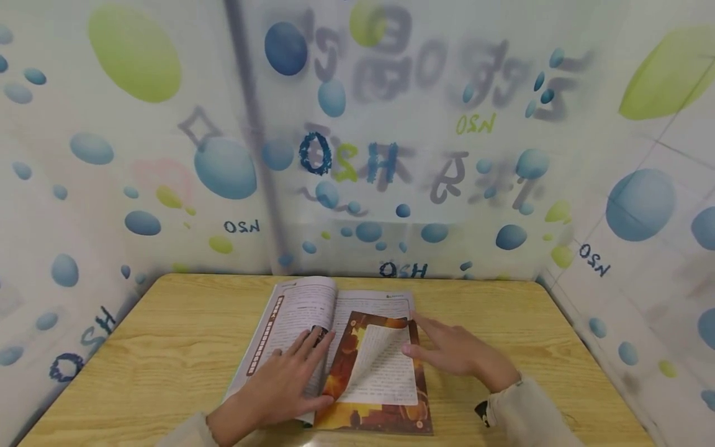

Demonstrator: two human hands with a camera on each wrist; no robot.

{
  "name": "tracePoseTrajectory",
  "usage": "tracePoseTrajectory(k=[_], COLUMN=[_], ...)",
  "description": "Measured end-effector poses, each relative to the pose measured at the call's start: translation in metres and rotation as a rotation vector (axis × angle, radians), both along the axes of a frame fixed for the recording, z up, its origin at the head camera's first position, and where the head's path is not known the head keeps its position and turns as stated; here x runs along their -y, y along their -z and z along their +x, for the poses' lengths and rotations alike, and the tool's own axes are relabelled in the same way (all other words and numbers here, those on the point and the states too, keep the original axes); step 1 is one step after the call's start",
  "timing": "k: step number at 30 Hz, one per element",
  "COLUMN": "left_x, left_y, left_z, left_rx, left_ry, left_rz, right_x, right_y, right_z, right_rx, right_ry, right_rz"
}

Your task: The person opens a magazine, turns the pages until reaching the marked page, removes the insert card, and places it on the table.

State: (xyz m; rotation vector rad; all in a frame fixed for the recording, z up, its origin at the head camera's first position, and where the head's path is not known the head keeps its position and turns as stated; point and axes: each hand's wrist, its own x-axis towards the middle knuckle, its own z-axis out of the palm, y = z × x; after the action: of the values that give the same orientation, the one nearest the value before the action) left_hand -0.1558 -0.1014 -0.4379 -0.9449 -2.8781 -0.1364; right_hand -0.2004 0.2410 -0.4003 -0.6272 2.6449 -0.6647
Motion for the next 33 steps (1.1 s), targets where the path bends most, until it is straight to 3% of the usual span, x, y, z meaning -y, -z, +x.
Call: tracePoseTrajectory(k=[5,9,13,16,23,28,33], left_x=[-0.003,-0.004,-0.005,-0.006,-0.006,-0.007,-0.009], left_y=[-0.001,-0.001,-0.001,0.0,0.002,0.003,0.004], left_z=[-0.001,-0.001,-0.001,-0.001,-0.001,-0.002,-0.002], left_rx=[-0.065,-0.213,-0.349,-0.359,-0.337,-0.382,-0.38], left_ry=[0.036,0.141,0.219,0.259,0.339,0.363,0.366], left_rz=[0.03,0.039,0.008,-0.02,-0.113,-0.167,-0.16], right_x=[0.001,0.005,0.005,0.005,0.009,0.01,0.009], right_y=[0.011,0.017,0.026,0.032,0.037,0.037,0.038], right_z=[0.003,0.007,0.009,0.011,0.015,0.017,0.017], right_rx=[0.021,-0.002,-0.003,0.0,-0.006,-0.021,-0.017], right_ry=[-0.02,-0.112,-0.238,-0.283,-0.227,-0.227,-0.22], right_rz=[0.063,0.098,0.052,0.016,0.041,0.07,0.076])
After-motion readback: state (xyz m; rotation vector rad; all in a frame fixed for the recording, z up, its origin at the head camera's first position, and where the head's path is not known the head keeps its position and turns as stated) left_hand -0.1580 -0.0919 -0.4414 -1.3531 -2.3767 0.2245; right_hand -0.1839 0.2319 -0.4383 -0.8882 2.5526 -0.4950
